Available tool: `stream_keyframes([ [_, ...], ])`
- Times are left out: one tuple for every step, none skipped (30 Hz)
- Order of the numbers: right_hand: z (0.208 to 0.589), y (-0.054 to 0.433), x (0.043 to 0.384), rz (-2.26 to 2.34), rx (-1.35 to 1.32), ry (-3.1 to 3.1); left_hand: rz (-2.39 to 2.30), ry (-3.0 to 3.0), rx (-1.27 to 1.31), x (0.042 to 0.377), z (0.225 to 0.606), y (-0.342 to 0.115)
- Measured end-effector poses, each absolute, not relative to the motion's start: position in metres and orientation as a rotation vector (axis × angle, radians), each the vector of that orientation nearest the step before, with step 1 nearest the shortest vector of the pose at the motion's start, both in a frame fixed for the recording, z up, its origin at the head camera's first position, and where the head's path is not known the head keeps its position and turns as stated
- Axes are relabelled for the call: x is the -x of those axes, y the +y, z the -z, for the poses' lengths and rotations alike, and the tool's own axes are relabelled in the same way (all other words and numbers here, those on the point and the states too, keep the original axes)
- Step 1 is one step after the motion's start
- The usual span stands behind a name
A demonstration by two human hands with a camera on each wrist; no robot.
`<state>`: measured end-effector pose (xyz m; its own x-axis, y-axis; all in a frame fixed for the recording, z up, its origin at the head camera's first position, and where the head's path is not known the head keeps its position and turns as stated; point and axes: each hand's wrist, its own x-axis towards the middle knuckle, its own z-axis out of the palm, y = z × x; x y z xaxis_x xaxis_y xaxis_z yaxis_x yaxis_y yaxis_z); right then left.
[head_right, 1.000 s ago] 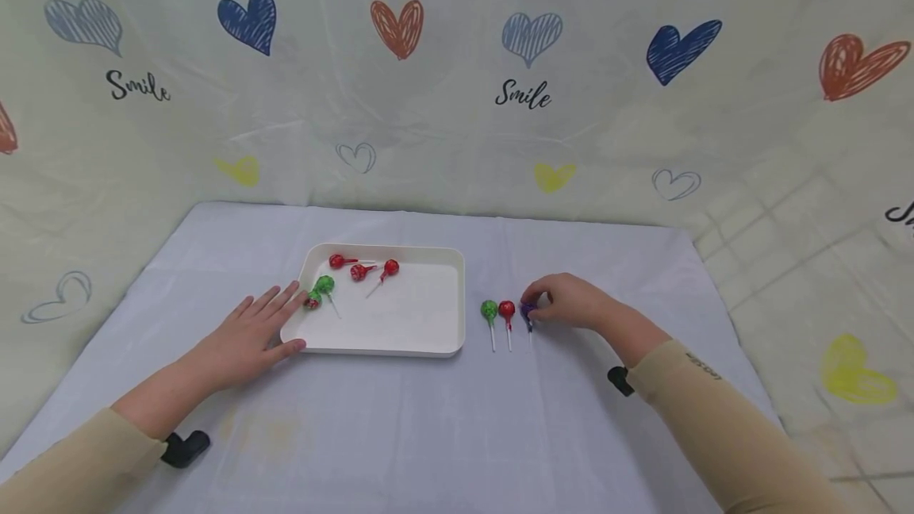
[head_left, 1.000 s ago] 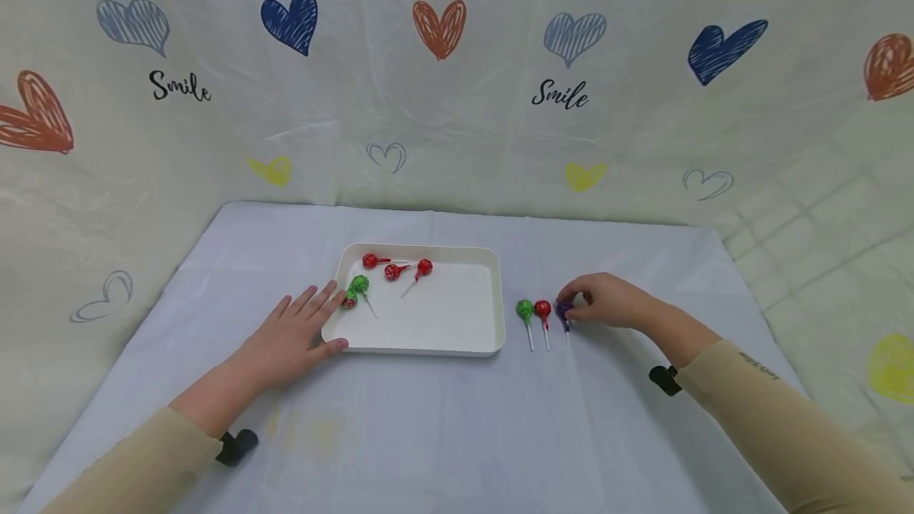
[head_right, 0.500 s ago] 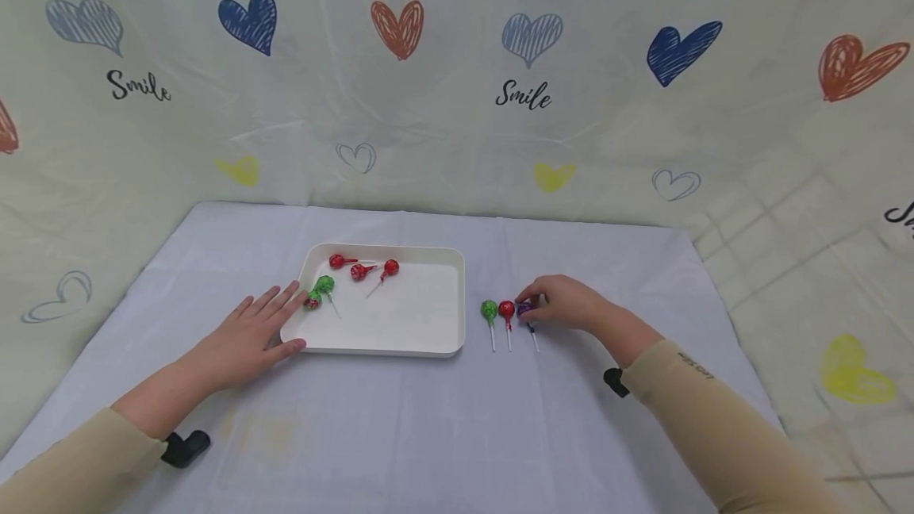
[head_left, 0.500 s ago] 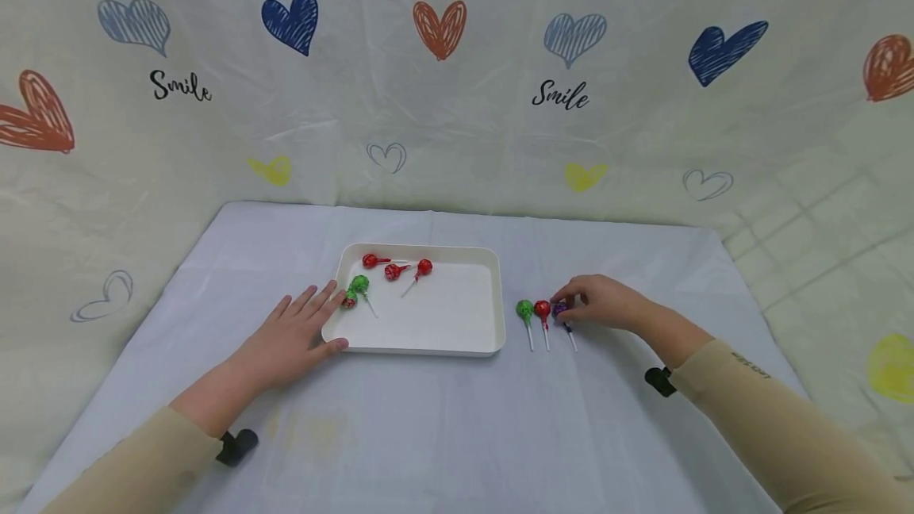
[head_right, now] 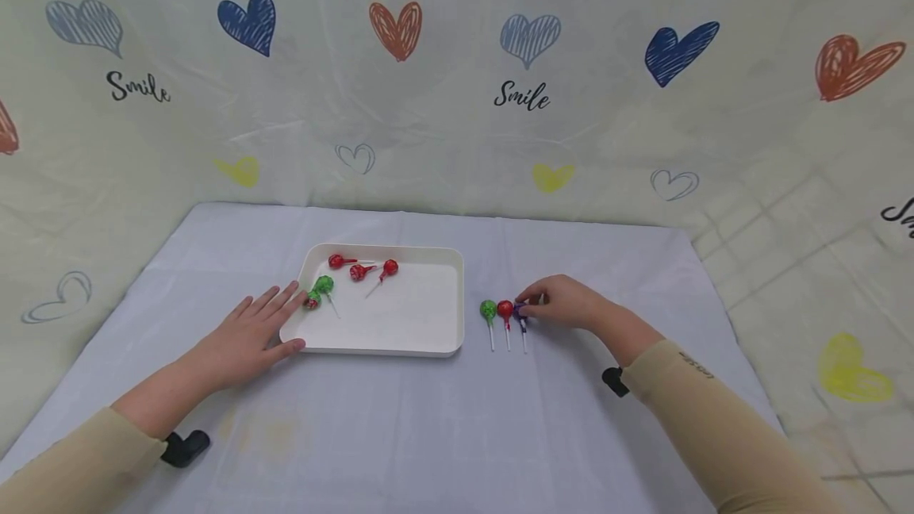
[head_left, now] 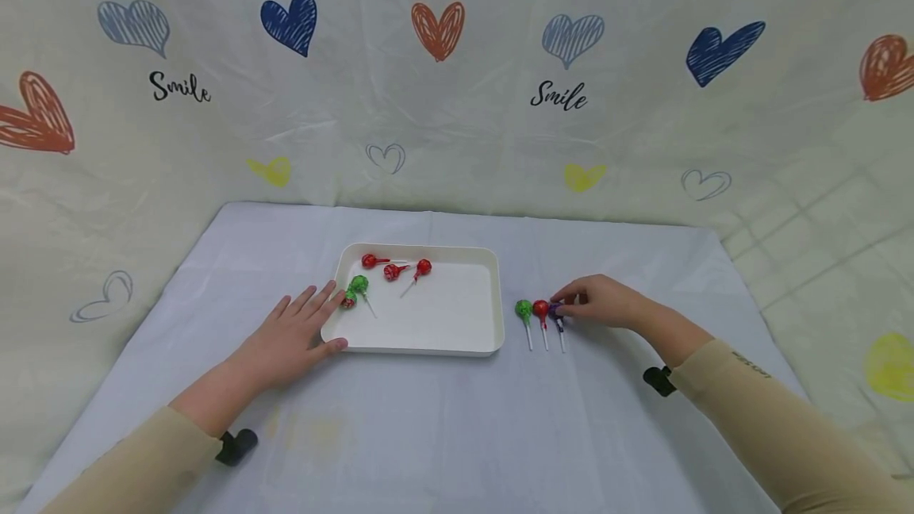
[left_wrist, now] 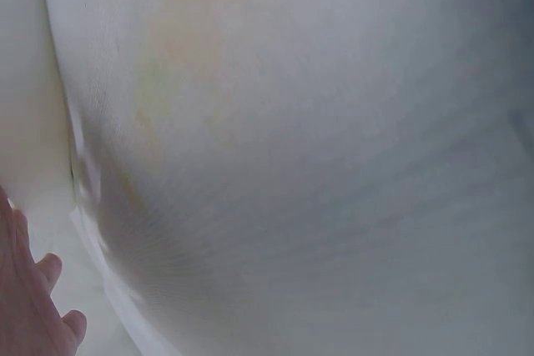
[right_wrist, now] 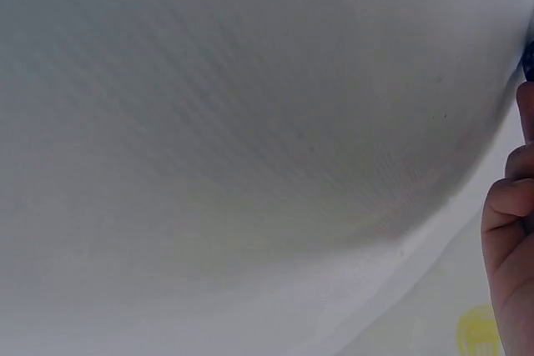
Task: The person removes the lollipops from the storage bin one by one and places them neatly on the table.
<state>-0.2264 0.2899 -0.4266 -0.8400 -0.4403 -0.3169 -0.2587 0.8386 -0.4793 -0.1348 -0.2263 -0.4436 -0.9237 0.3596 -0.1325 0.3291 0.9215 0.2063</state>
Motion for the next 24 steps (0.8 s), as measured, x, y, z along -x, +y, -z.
stream_keyframes([
  [0.4268, 0.2896, 0.2264, 0.595, 0.516, 2.597, -0.270, 2.913, -0.525, 0.1348, 0.4438, -0.2264],
  [0.4271, 0.2896, 0.2265, 0.595, 0.518, 2.596, -0.269, 2.913, -0.524, 0.1348, 0.4439, -0.2264],
  [0.4272, 0.2898, 0.2266, 0.598, 0.517, 2.594, -0.269, 2.913, -0.524, 0.1349, 0.4440, -0.2265],
  [0.4274, 0.2902, 0.2267, 0.598, 0.517, 2.592, -0.271, 2.912, -0.523, 0.1349, 0.4440, -0.2265],
  [0.4275, 0.2906, 0.2268, 0.595, 0.524, 2.593, -0.271, 2.913, -0.523, 0.1349, 0.4440, -0.2265],
  [0.4274, 0.2910, 0.2268, 0.597, 0.530, 2.594, -0.272, 2.913, -0.524, 0.1349, 0.4439, -0.2265],
  [0.4274, 0.2915, 0.2267, 0.597, 0.539, 2.597, -0.271, 2.914, -0.525, 0.1348, 0.4438, -0.2265],
  [0.4273, 0.2922, 0.2267, 0.595, 0.552, 2.601, -0.270, 2.915, -0.525, 0.1348, 0.4437, -0.2265],
  [0.4272, 0.2927, 0.2265, 0.597, 0.562, 2.604, -0.270, 2.915, -0.526, 0.1348, 0.4436, -0.2265],
  [0.4273, 0.2930, 0.2265, 0.597, 0.569, 2.610, -0.270, 2.915, -0.526, 0.1347, 0.4435, -0.2266],
  [0.4274, 0.2932, 0.2265, 0.601, 0.571, 2.613, -0.270, 2.916, -0.526, 0.1347, 0.4434, -0.2266],
  [0.4274, 0.2934, 0.2264, 0.607, 0.575, 2.611, -0.270, 2.916, -0.525, 0.1346, 0.4433, -0.2266],
  [0.4275, 0.2937, 0.2264, 0.608, 0.576, 2.610, -0.271, 2.916, -0.525, 0.1346, 0.4432, -0.2266],
  [0.4275, 0.2938, 0.2264, 0.612, 0.572, 2.608, -0.273, 2.915, -0.524, 0.1345, 0.4432, -0.2265],
  [0.4275, 0.2938, 0.2263, 0.617, 0.563, 2.606, -0.275, 2.915, -0.523, 0.1345, 0.4432, -0.2265],
  [0.4274, 0.2939, 0.2264, 0.619, 0.557, 2.606, -0.276, 2.915, -0.523, 0.1346, 0.4433, -0.2265],
  [0.4273, 0.2940, 0.2264, 0.617, 0.558, 2.607, -0.276, 2.915, -0.523, 0.1346, 0.4434, -0.2264],
  [0.4272, 0.2941, 0.2264, 0.614, 0.564, 2.610, -0.276, 2.916, -0.522, 0.1347, 0.4435, -0.2263],
  [0.4270, 0.2941, 0.2265, 0.609, 0.564, 2.615, -0.276, 2.916, -0.522, 0.1348, 0.4436, -0.2262],
  [0.4268, 0.2941, 0.2266, 0.605, 0.569, 2.619, -0.277, 2.917, -0.522, 0.1349, 0.4439, -0.2262],
  [0.4265, 0.2942, 0.2265, 0.600, 0.573, 2.623, -0.275, 2.918, -0.522, 0.1351, 0.4442, -0.2263],
  [0.4261, 0.2941, 0.2265, 0.593, 0.581, 2.625, -0.275, 2.919, -0.521, 0.1352, 0.4444, -0.2262],
  [0.4252, 0.2941, 0.2261, 0.593, 0.584, 2.625, -0.273, 2.919, -0.521, 0.1352, 0.4446, -0.2262],
  [0.4243, 0.2942, 0.2258, 0.597, 0.585, 2.625, -0.271, 2.920, -0.521, 0.1353, 0.4448, -0.2262],
])
